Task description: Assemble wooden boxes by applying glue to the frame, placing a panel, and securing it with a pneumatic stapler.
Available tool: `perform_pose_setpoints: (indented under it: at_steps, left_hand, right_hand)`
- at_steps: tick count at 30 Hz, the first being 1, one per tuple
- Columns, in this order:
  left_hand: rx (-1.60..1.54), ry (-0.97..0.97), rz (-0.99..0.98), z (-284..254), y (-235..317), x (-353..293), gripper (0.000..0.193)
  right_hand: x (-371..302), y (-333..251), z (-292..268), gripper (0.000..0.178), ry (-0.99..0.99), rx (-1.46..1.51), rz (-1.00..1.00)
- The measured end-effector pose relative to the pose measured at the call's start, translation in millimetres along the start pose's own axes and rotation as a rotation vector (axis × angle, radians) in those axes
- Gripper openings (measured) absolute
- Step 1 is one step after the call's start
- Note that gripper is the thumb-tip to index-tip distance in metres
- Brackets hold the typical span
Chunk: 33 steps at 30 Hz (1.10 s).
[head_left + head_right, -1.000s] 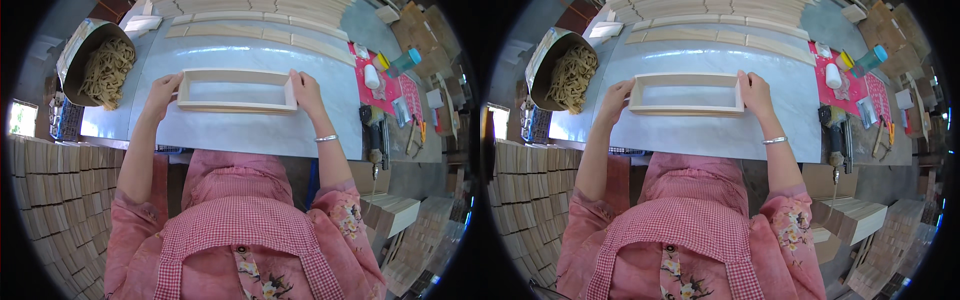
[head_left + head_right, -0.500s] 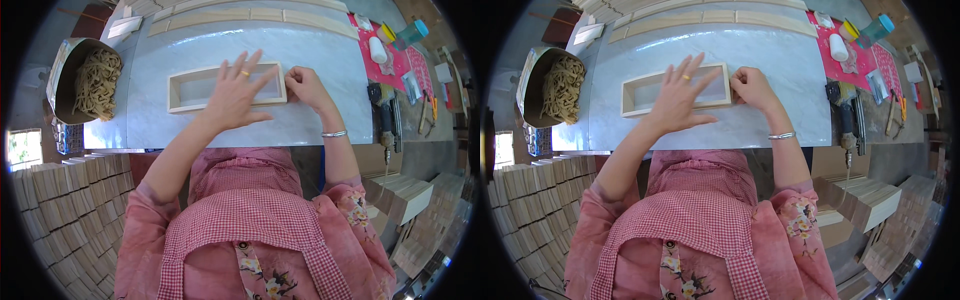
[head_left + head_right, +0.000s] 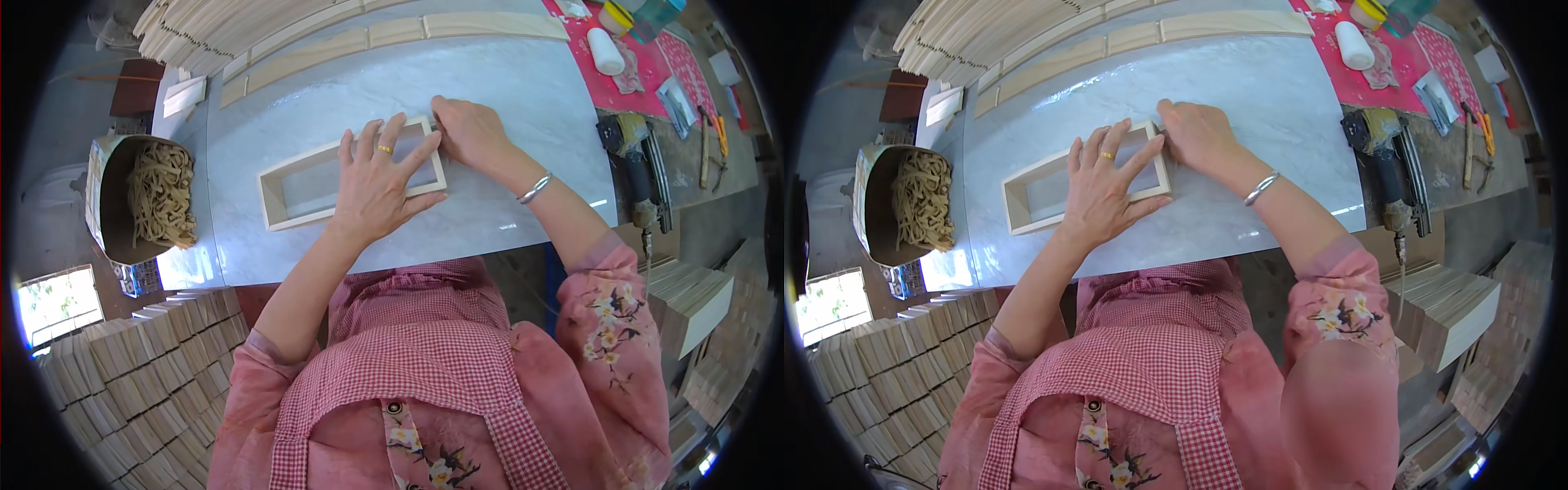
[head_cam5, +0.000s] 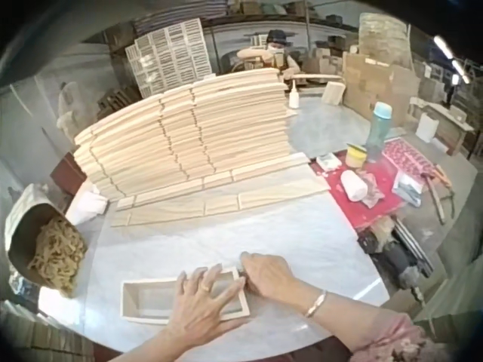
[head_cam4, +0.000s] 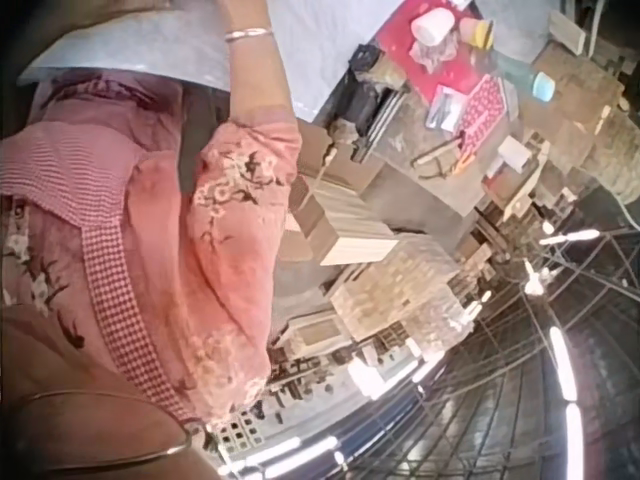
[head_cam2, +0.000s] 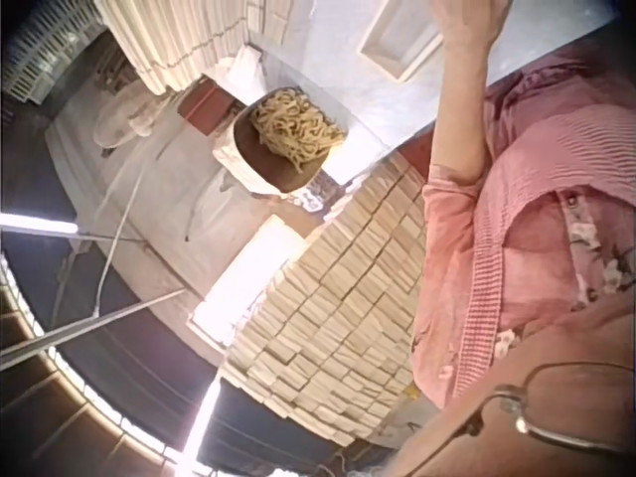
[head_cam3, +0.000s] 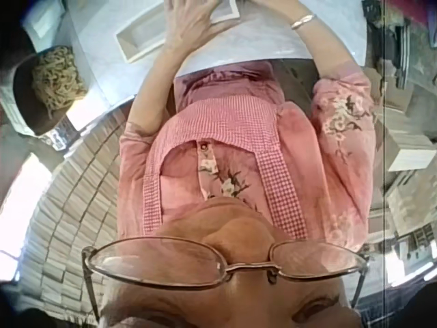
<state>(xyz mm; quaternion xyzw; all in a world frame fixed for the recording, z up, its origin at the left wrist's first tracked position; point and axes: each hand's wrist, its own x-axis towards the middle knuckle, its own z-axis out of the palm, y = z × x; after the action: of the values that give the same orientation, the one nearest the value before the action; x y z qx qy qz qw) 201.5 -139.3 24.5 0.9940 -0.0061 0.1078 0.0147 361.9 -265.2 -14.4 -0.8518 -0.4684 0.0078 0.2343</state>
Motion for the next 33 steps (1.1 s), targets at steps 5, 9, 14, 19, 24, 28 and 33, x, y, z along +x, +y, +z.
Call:
perform_pose_setpoints:
  at_steps: [5, 9, 14, 19, 24, 28, 33]
  left_hand:
    - [-0.033, -0.001, -0.013, -1, 0, 0, 0.072]
    - [-0.02, 0.015, -0.007, -6, 2, 0, 0.073]
    - [-0.008, -0.037, -0.052, -9, 5, -1, 0.075]
    - [-0.009, -0.065, -0.083, -9, 9, 1, 0.075]
    - [-0.022, -0.052, -0.086, -7, 7, 0, 0.075]
    - [-0.006, -0.032, -0.07, -3, 6, 0, 0.075]
    - [-0.054, 0.022, -0.068, 5, -1, -10, 0.075]
  right_hand:
    - [-7, 2, -2, 0.016, 0.0, 0.079, -0.028]
    - [-25, 2, -3, 0.016, -0.008, 0.048, 0.01]
    - [-17, 113, -53, 0.026, 0.401, 0.002, 0.179]
    - [13, 225, -120, 0.051, 0.484, -0.52, 0.558]
    - [15, 270, -108, 0.063, 0.362, -0.558, 0.679]
    - [7, 264, -122, 0.06, 0.482, -0.257, 0.711]
    - [-9, 176, -139, 0.05, 0.848, 0.249, 0.575]
